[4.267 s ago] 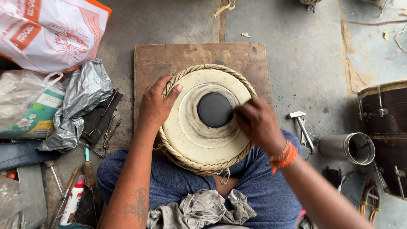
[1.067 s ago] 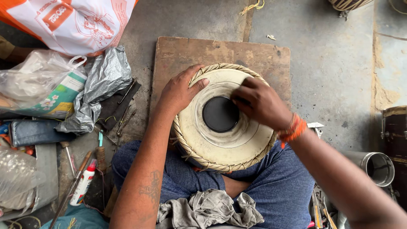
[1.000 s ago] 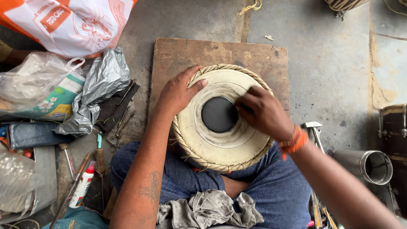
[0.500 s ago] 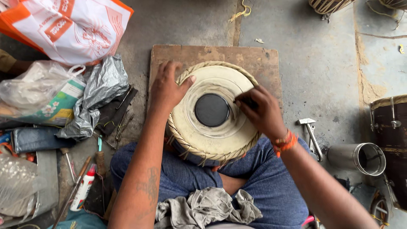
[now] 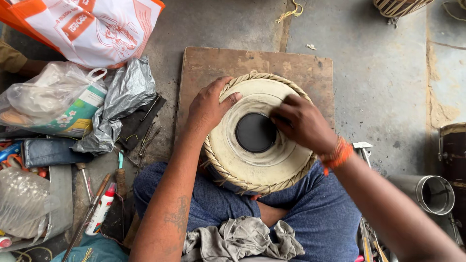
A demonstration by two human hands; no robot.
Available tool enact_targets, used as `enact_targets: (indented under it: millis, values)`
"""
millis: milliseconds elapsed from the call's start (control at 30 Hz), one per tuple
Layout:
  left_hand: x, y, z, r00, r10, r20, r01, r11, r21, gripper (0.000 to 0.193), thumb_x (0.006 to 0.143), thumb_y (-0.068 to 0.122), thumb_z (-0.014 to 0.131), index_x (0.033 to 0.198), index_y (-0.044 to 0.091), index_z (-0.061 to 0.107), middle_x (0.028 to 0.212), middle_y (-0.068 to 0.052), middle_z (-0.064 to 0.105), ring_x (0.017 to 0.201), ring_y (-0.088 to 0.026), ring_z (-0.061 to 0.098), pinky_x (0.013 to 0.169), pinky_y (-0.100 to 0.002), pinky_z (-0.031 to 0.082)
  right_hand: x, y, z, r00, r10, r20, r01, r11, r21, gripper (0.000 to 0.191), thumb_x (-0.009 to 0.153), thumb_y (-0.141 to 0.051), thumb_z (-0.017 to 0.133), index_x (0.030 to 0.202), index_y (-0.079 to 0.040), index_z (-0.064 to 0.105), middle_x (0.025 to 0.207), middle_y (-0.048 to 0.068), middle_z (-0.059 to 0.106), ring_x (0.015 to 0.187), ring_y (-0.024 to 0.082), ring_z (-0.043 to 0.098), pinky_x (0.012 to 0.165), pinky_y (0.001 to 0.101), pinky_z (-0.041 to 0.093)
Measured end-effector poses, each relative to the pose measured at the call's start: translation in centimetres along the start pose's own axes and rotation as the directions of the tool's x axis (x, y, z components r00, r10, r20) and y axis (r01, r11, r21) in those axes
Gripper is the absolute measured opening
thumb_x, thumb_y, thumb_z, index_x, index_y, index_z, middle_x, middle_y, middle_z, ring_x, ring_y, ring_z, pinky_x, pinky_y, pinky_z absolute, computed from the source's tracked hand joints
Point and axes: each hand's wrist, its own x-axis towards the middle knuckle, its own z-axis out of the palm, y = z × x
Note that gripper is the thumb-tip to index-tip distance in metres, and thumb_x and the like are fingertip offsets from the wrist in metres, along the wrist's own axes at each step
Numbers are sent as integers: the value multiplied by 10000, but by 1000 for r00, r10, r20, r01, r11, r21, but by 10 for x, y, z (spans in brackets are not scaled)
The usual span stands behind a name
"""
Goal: The person sits cross-legged and scrubs the surface of a tabla drum with a small abrasive pad, then wipes it with a cloth. The drum rests on a wooden board on the floor.
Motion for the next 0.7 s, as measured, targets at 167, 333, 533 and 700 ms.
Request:
enact_targets:
  millis: [167,333,533,700]
  values:
    - [7,2,3,999,-31,15,31,1000,1,650,920,596,634,1395,156,575,1391,-122,634,1262,-342,610,1008,-475,494,-59,-47,14,963,241,-119,-239,970,33,139,869,-167,781,991,-105,758,934,94,655,788,299,690,672,402,555]
    - [-3,-3,2,992,42,-119,-43,999,-5,524,965,470,670,1346,113,621,1263,-136,704,1150,-372,672,922,-484,540,-64,-46,29,873,325,-364,-258,941,220,153,899,-123,760,1050,-101,755,982,90,659,754,232,703,668,343,560]
    - [3,-9,-4,913,-25,-406,-26,993,-119,265,1050,308,576,973,80,685,939,-102,731,808,-292,738,698,-417,592,-35,14,5,908,162,-385,-115,983,142,142,914,-127,770,1053,-96,764,999,74,662,880,251,684,762,368,551]
    - [21,-5,-1,832,157,-532,-117,987,107,366,1107,293,574,846,39,611,795,-139,663,747,-355,666,651,-487,507,-24,14,5,940,178,-291,-134,977,163,149,916,-168,780,1046,-97,762,999,62,673,848,228,696,729,344,552]
